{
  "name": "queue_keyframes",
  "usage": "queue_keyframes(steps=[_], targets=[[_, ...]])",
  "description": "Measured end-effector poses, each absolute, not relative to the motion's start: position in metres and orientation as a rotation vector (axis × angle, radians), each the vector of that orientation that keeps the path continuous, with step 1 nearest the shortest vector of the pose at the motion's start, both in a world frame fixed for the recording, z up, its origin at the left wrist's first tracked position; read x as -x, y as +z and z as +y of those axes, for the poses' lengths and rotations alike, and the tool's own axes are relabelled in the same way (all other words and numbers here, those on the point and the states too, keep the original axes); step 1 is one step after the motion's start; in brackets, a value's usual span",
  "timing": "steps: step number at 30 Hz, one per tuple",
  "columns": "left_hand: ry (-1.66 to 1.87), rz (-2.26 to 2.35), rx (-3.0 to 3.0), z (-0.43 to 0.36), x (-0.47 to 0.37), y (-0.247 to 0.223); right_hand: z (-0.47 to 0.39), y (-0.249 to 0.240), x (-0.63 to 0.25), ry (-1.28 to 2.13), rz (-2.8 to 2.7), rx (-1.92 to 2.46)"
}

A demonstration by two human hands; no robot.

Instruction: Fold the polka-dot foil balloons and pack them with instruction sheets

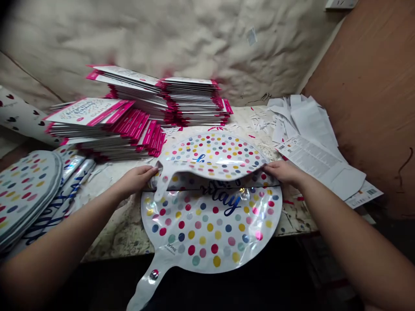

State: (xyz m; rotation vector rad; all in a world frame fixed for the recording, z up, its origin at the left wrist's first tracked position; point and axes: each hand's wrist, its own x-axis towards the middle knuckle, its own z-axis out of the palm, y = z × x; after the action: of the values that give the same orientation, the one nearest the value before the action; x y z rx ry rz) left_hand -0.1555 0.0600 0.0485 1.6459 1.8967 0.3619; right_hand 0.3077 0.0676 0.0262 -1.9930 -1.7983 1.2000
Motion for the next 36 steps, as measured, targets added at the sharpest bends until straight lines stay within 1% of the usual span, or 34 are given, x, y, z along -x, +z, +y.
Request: queue_keyframes(steps=[3,5,7,9,11,14,17,19,20,21,22,24,26,29,30,32,34,36], targets=[[0.281,2.049,-1.771,0.076,0.138,0.051,0.081,0.027,-0.294,1.065,-1.769,2.226],[0.359,2.103,-1.99,0.067,0.123,0.051,0.083,0.027,-0.287,0.961,-1.792,2.262],[0.413,1.944,-2.373,0.045,0.106,0.049,0.082,0.027,-0.284,0.872,-1.813,2.275],[0.297,1.667,-2.627,0.021,0.09,0.042,0.084,0.027,-0.284,0.798,-1.828,2.285],[0.107,1.591,-2.628,0.002,0.077,0.032,0.09,0.027,-0.288,0.734,-1.819,2.31],[-0.042,1.675,-2.537,-0.008,0.07,0.018,0.101,0.033,-0.29,0.604,-1.752,2.424],[-0.077,1.719,-2.501,-0.006,0.071,0.014,0.1,0.046,-0.266,0.2,-1.65,2.543],[-0.101,1.728,-2.496,-0.004,0.071,0.014,0.086,0.052,-0.227,-0.018,-1.776,2.38],[-0.11,1.733,-2.498,-0.003,0.07,0.014,0.074,0.052,-0.204,-0.004,-1.988,2.177],[-0.117,1.74,-2.502,-0.003,0.07,0.014,0.062,0.05,-0.181,0.098,-2.272,1.913],[-0.12,1.749,-2.508,-0.003,0.069,0.014,0.049,0.047,-0.162,0.175,-2.424,1.758],[-0.116,1.761,-2.519,-0.003,0.069,0.012,0.025,0.036,-0.143,0.293,-2.601,1.586],[-0.12,1.757,-2.521,-0.003,0.071,0.012,0.01,0.026,-0.161,0.409,-2.628,1.666],[-0.174,1.739,-2.481,-0.001,0.071,0.017,0.0,0.019,-0.231,0.333,-2.393,2.048],[-0.194,1.73,-2.468,0.0,0.068,0.02,-0.001,0.019,-0.254,0.254,-2.278,2.203],[-0.182,1.697,-2.494,0.002,0.058,0.025,-0.003,0.02,-0.285,-0.057,-2.151,2.346],[-0.098,1.646,-2.566,0.003,0.041,0.028,-0.003,0.019,-0.291,-0.292,-2.21,2.282],[-0.025,1.615,-2.589,0.003,0.022,0.028,0.001,0.018,-0.28,-0.341,-2.326,2.192]])
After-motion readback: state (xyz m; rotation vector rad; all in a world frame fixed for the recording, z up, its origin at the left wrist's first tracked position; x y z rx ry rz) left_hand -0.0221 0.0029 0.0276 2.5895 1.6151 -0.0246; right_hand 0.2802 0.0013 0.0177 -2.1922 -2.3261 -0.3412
